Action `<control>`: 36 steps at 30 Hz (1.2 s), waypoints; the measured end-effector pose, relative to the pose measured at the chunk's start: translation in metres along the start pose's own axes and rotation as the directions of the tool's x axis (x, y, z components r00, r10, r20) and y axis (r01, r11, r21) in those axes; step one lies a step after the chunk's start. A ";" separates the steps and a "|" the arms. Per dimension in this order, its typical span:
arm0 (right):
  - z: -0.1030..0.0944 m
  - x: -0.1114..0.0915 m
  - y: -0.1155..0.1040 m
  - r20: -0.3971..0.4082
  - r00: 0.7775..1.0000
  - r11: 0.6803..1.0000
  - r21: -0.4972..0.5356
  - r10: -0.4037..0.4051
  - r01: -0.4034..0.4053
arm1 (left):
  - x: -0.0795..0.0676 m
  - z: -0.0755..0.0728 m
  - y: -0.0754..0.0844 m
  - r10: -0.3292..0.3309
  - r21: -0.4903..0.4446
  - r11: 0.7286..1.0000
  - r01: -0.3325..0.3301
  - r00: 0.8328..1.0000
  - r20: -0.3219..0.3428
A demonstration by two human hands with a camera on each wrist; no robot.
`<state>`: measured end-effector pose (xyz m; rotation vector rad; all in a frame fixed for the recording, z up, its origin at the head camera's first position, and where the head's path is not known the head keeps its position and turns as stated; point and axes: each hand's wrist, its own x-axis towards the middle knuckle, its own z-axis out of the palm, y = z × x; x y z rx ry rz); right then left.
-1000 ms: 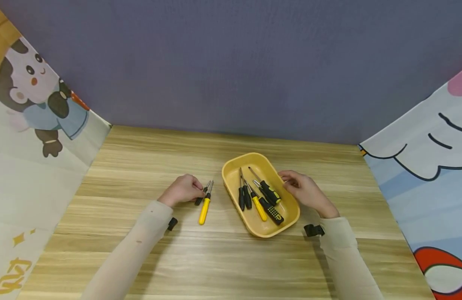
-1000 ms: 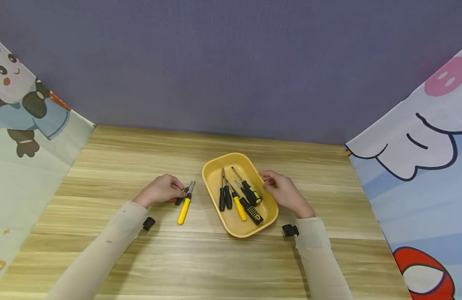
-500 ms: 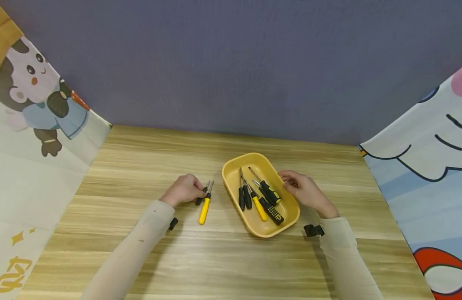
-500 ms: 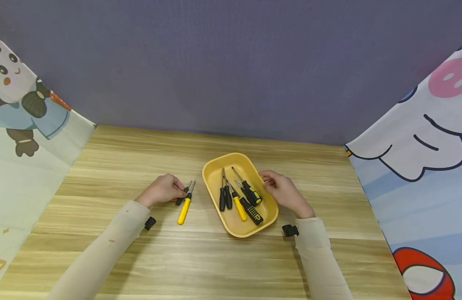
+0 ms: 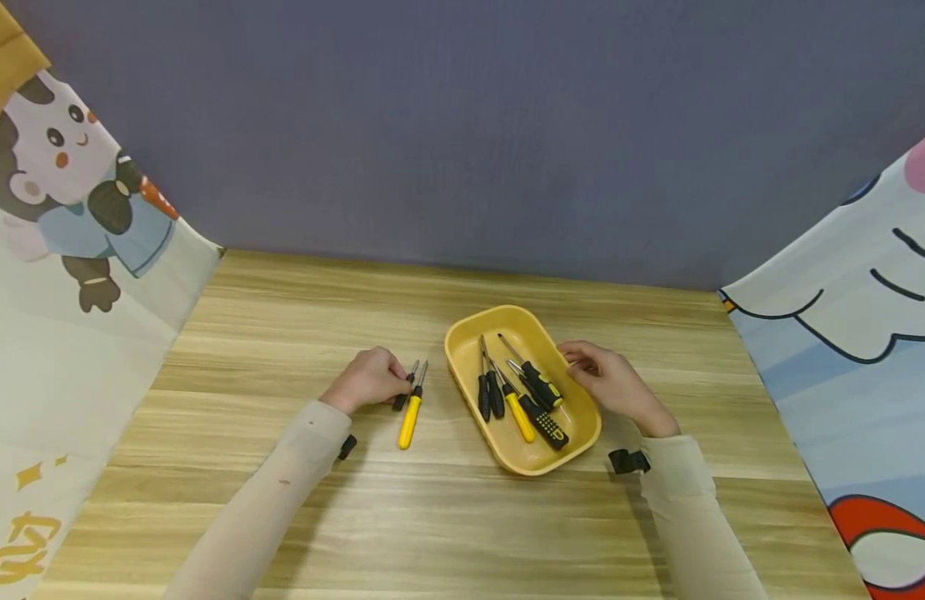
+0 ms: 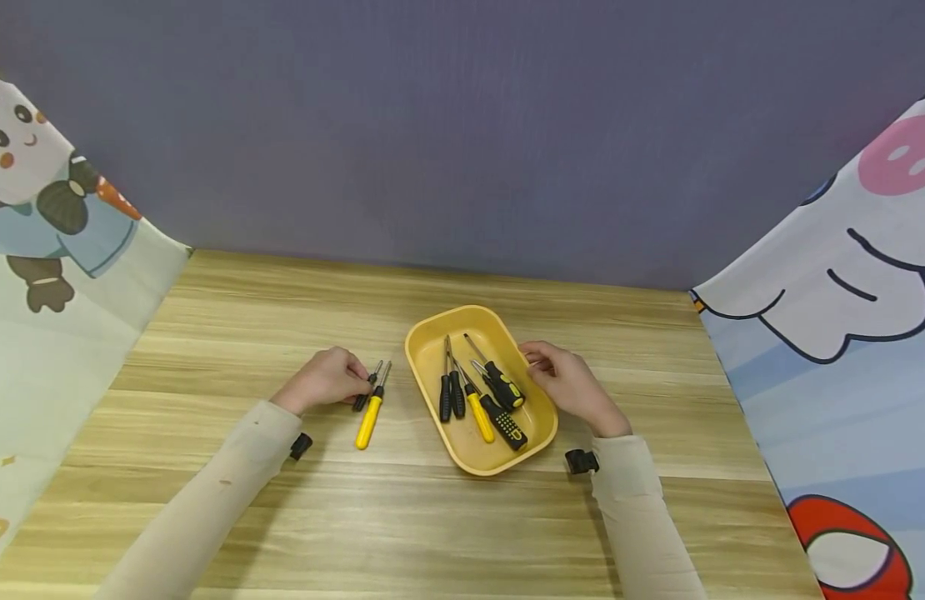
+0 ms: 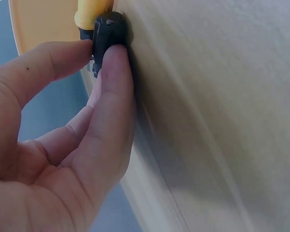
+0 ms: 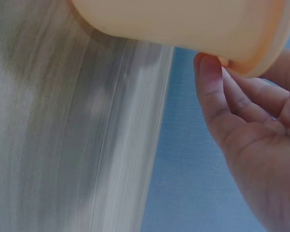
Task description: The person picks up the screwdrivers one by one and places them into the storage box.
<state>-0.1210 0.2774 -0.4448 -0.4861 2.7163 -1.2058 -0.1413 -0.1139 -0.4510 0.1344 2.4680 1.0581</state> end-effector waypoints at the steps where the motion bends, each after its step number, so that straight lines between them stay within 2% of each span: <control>1: 0.000 0.000 0.000 -0.002 1.000 1.000 -0.002 0.000 0.000 | 0.000 0.000 0.001 -0.002 0.003 1.000 0.002 1.000 0.000; 11: 0.000 -0.002 0.001 -0.002 1.000 1.000 -0.003 0.017 -0.017 | 0.001 0.005 0.006 0.008 0.109 0.994 -0.006 1.000 -0.017; 16: 0.000 -0.001 0.001 0.004 1.000 1.000 -0.006 0.014 -0.014 | 0.002 0.006 0.004 -0.009 0.101 0.995 0.011 1.000 -0.022; 20: 0.000 -0.002 0.002 0.002 1.000 1.000 -0.008 0.005 -0.005 | 0.001 0.002 -0.001 -0.026 0.006 1.000 0.026 1.000 -0.013; 24: 0.000 -0.002 0.003 -0.004 1.000 1.000 -0.015 -0.006 0.006 | 0.001 -0.005 0.000 -0.027 -0.148 0.989 0.026 1.000 -0.004; 26: 0.000 -0.002 0.003 -0.008 1.000 1.000 -0.020 -0.013 0.012 | 0.002 -0.007 0.003 -0.015 -0.241 0.970 0.016 1.000 0.004; 30: -0.001 -0.001 0.002 -0.004 1.000 1.000 -0.015 -0.019 0.019 | 0.003 -0.010 0.015 0.023 -0.400 0.916 -0.003 0.999 0.044; 32: -0.001 0.000 0.002 0.001 1.000 1.000 -0.012 -0.014 0.014 | 0.005 -0.011 0.022 0.053 -0.445 0.895 -0.018 0.996 0.066; 36: -0.002 0.000 0.002 0.002 1.000 1.000 -0.024 -0.001 0.001 | 0.010 -0.012 0.040 0.100 -0.477 0.878 -0.048 0.991 0.085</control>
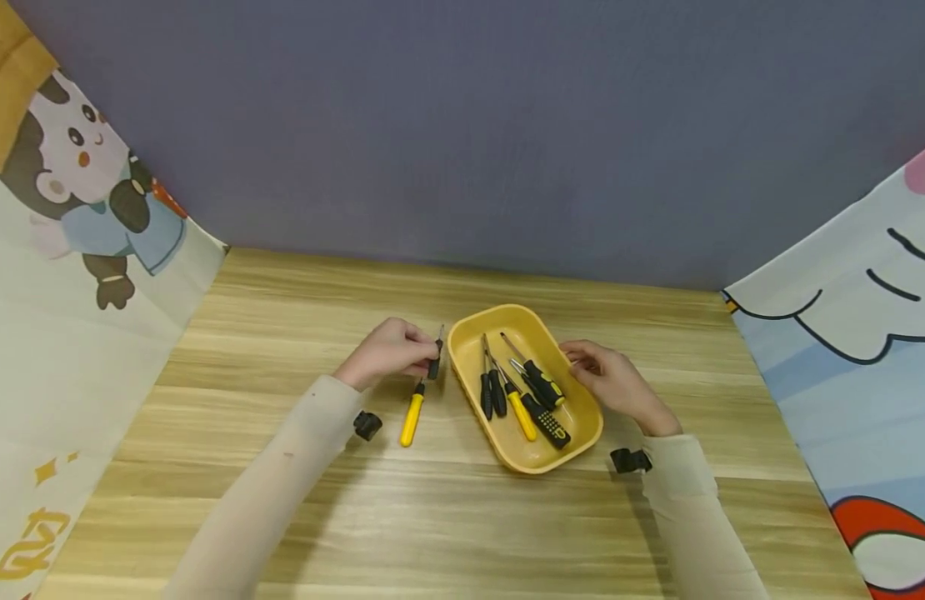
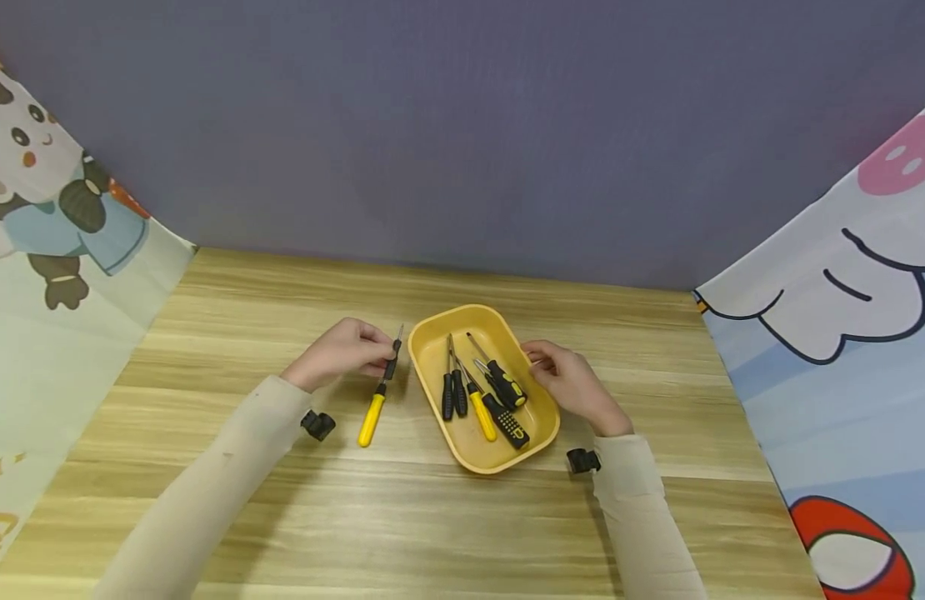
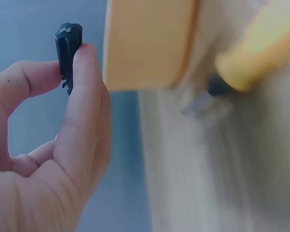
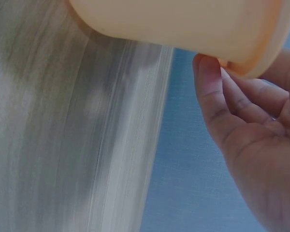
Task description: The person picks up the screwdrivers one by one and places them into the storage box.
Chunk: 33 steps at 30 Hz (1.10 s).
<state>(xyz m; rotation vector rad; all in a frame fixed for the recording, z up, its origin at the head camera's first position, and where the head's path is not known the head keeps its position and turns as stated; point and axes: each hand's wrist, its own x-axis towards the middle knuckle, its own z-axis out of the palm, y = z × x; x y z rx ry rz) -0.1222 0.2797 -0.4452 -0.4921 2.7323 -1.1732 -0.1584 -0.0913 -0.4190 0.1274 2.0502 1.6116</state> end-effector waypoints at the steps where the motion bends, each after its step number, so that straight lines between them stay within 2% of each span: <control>1: 0.000 0.000 0.000 0.000 1.000 1.000 -0.004 0.005 -0.005 | 0.002 0.002 0.004 0.009 -0.002 1.000 -0.009 1.000 0.006; 5: -0.001 0.002 0.000 0.001 1.000 1.000 -0.008 0.001 -0.001 | 0.013 0.016 0.021 0.027 -0.016 1.000 -0.027 0.999 0.029; 9: -0.002 0.003 0.000 0.004 1.000 1.000 -0.002 0.002 -0.002 | 0.028 0.034 0.031 0.014 -0.025 1.000 -0.012 0.998 0.068; 13: -0.002 0.004 0.000 0.005 1.000 1.000 0.002 0.003 -0.003 | 0.042 0.052 0.038 -0.001 0.004 1.000 0.001 0.995 0.104; 19: -0.001 0.005 0.001 0.005 1.000 1.000 -0.001 0.007 -0.007 | 0.055 0.075 0.049 0.004 0.066 0.998 -0.014 0.988 0.157; 25: 0.002 0.006 0.003 -0.002 1.000 1.000 0.007 -0.005 0.005 | 0.061 0.093 0.053 -0.036 0.158 0.987 0.007 0.983 0.181; 33: 0.005 0.008 0.002 -0.006 1.000 1.000 0.013 -0.015 0.015 | 0.061 0.100 0.055 -0.081 0.233 0.971 0.043 0.984 0.156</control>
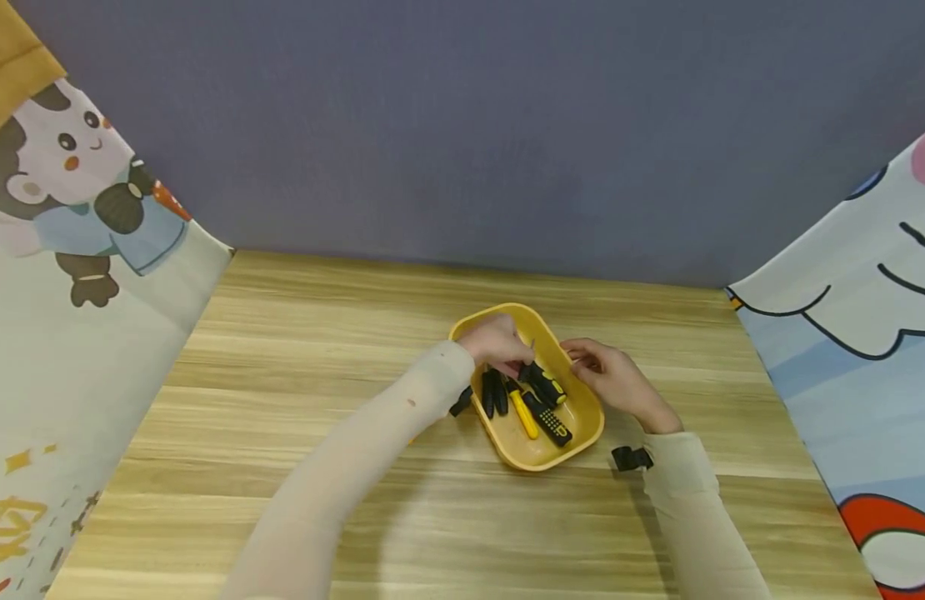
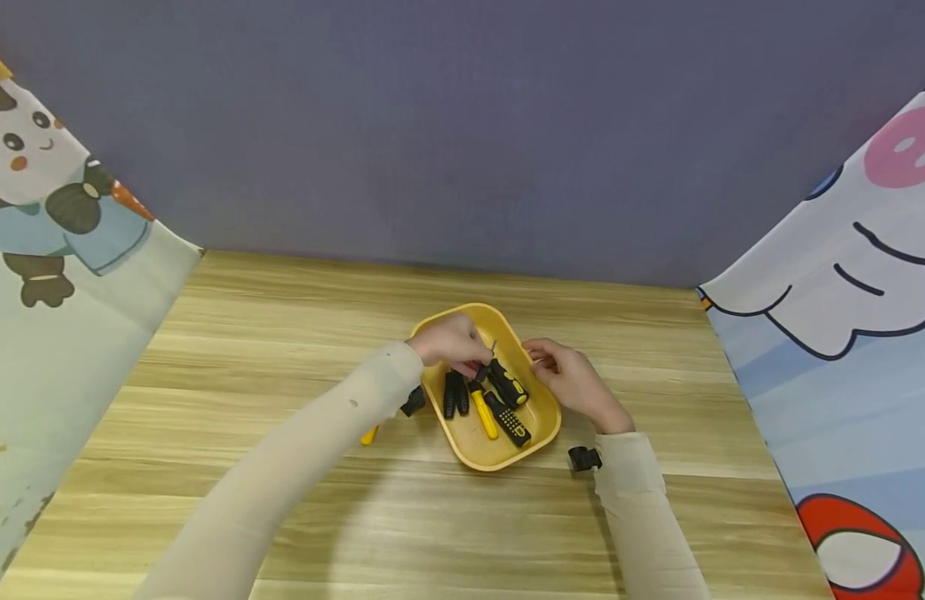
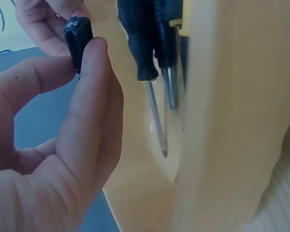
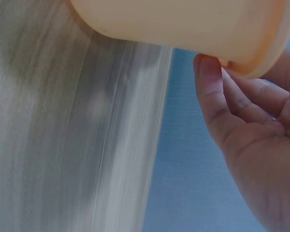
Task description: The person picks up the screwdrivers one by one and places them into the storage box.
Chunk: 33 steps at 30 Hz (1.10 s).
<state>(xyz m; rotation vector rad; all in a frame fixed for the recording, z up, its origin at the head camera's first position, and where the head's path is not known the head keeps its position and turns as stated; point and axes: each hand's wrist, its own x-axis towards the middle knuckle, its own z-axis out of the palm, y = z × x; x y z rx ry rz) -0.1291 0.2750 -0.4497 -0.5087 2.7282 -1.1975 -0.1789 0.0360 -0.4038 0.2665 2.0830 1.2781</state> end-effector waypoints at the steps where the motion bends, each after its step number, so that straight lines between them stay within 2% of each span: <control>1: 0.000 0.000 0.000 0.000 1.000 1.000 0.000 -0.001 0.001 | 0.000 0.001 0.000 -0.006 0.009 1.000 0.006 1.000 -0.002; 8: -0.001 0.000 0.000 -0.002 1.000 1.000 -0.002 -0.004 0.004 | 0.002 0.003 -0.001 -0.032 0.045 0.998 0.032 0.999 -0.012; 19: -0.003 0.000 0.000 0.002 1.000 1.000 -0.007 -0.013 0.013 | 0.000 -0.003 -0.004 0.026 -0.005 1.000 -0.026 0.999 0.047; 24: -0.003 0.000 0.001 0.002 1.000 1.000 0.001 -0.007 0.007 | -0.010 -0.014 -0.008 0.087 -0.014 0.996 -0.087 0.993 0.077; 28: -0.003 0.000 0.000 0.001 1.000 1.000 0.005 -0.010 0.010 | -0.022 -0.027 -0.016 0.117 -0.004 0.993 -0.117 0.991 0.057; 33: -0.002 0.000 -0.001 0.003 1.000 1.000 0.006 -0.011 0.011 | -0.044 -0.045 -0.031 0.089 -0.039 0.995 -0.089 0.996 0.003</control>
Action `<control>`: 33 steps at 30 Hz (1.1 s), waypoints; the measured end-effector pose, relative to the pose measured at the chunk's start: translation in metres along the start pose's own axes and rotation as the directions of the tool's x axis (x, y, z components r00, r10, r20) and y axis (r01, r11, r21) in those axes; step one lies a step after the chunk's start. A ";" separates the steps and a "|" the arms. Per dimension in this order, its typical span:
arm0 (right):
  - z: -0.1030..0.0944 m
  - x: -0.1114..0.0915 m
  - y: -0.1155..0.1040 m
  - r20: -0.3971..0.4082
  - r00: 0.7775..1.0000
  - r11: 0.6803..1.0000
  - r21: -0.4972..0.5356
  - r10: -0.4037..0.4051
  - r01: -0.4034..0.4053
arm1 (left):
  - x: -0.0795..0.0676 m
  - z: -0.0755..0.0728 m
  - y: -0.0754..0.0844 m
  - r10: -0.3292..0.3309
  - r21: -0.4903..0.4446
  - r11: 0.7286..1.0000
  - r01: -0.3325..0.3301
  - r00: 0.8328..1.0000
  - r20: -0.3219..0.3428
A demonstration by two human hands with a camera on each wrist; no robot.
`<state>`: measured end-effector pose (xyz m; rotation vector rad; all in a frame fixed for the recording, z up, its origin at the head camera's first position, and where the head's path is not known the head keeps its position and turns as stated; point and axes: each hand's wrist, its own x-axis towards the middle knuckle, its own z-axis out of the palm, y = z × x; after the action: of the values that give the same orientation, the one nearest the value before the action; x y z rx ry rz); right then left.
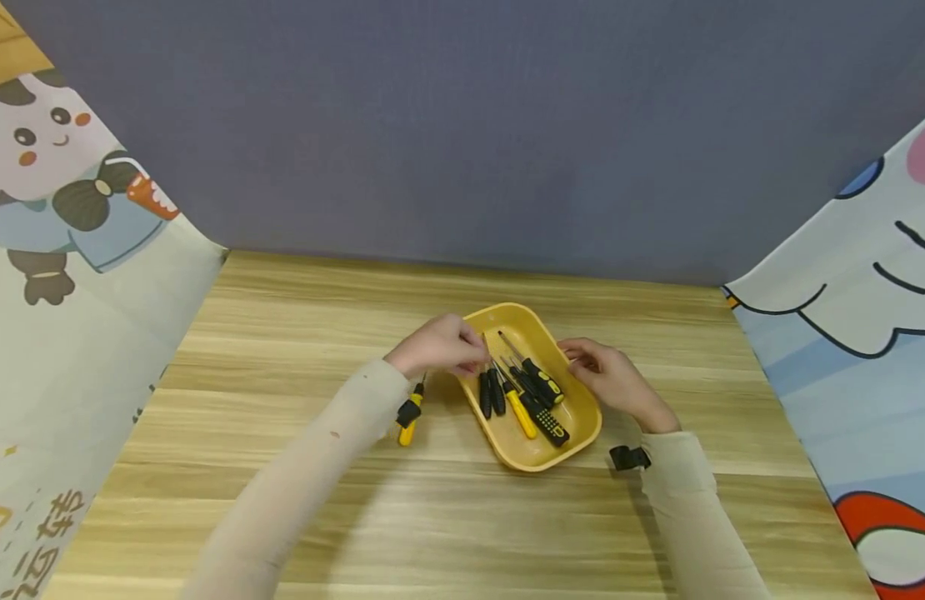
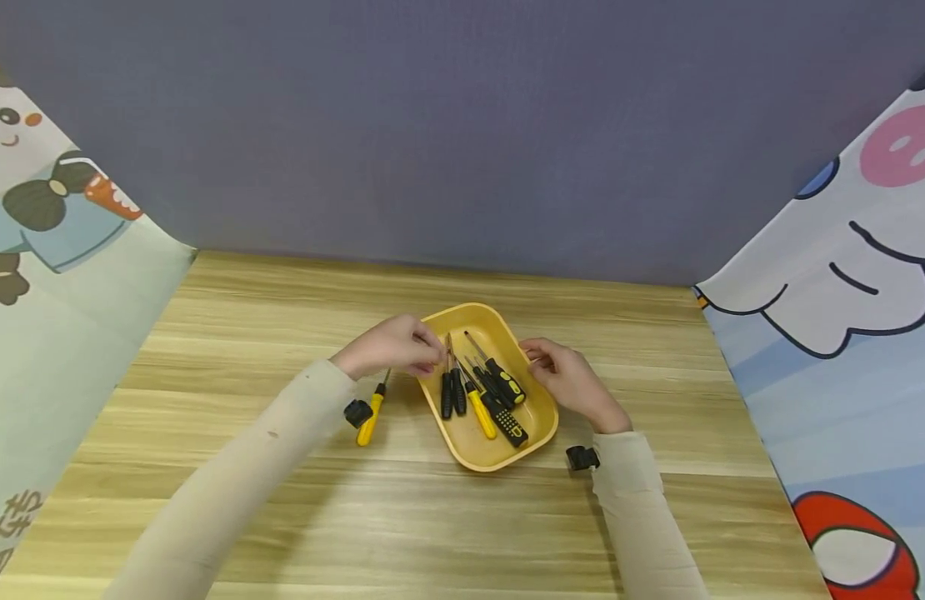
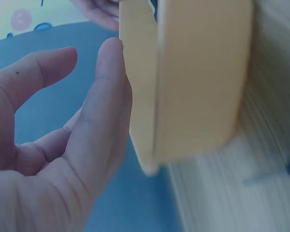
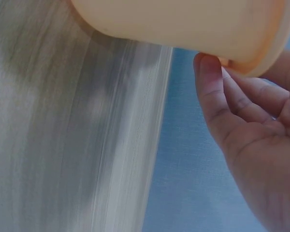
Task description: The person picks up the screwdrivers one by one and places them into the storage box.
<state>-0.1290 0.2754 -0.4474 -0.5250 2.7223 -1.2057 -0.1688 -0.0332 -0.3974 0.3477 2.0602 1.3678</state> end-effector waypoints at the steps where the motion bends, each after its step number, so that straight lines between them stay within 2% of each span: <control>1: 0.000 0.000 0.000 -0.002 1.000 1.000 -0.002 0.001 -0.001 | -0.005 -0.003 -0.003 -0.009 -0.015 1.000 0.008 1.000 -0.015; 8: -0.001 -0.001 -0.001 -0.007 1.000 1.000 -0.004 0.011 -0.011 | -0.037 -0.022 -0.023 -0.040 -0.046 0.998 0.036 0.995 -0.096; 16: 0.000 -0.001 0.000 -0.013 1.000 1.000 0.006 -0.004 0.004 | -0.059 -0.026 -0.053 -0.073 0.006 0.997 0.075 0.986 -0.147; 23: -0.002 -0.003 -0.003 -0.012 1.000 1.000 0.004 -0.004 0.004 | -0.069 -0.023 -0.067 -0.097 0.038 0.994 0.106 0.977 -0.190; 33: -0.002 -0.003 -0.005 0.000 1.000 1.000 0.008 0.011 -0.011 | -0.068 -0.014 -0.085 -0.140 0.005 0.989 0.146 0.958 -0.250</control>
<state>-0.1253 0.2745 -0.4421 -0.5089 2.7152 -1.2138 -0.1156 -0.1164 -0.4460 0.0346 2.2575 1.3571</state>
